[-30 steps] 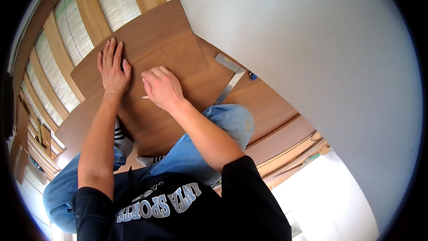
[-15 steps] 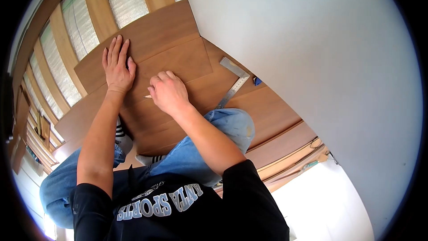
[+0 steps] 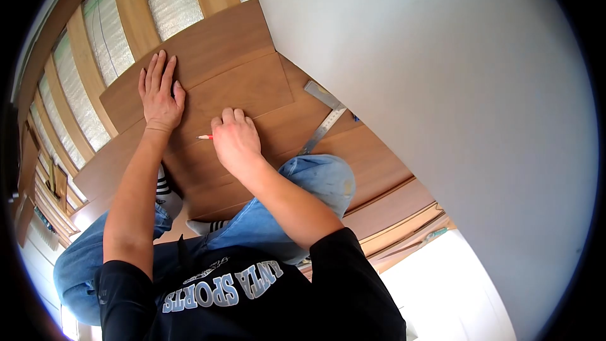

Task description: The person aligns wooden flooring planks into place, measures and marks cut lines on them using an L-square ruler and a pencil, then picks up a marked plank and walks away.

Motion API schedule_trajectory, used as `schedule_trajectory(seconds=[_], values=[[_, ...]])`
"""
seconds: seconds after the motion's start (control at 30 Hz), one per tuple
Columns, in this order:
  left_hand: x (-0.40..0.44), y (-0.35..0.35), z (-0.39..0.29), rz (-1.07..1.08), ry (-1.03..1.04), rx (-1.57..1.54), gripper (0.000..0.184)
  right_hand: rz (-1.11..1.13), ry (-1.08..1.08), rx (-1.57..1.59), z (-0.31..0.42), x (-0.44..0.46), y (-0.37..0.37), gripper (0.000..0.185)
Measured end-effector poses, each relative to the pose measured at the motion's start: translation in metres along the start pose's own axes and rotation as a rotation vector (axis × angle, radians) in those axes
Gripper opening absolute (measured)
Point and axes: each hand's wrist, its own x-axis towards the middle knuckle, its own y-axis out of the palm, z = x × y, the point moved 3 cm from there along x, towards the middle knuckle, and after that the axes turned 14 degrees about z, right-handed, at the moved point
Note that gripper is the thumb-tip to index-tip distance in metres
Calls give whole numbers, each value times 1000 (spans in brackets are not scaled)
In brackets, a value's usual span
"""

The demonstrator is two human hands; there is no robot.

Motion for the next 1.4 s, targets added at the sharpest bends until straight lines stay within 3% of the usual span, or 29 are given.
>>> schedule_trajectory(seconds=[0.7,0.87,1.1,1.23,1.4], values=[[-1,2,1,-8,-5,2,60,22,13,-24,7,2,-9,18],[-2,3,2,-4,-10,8,61,-130,-23,155,3,5,-18,19],[-1,3,2,6,-14,7,61,-136,-10,263,1,9,-20,19],[0,-2,2,21,-18,23,60,-380,-188,325,-1,11,-24,15],[-4,-4,4,4,-16,-31,59,-346,-154,453,4,11,-30,22]])
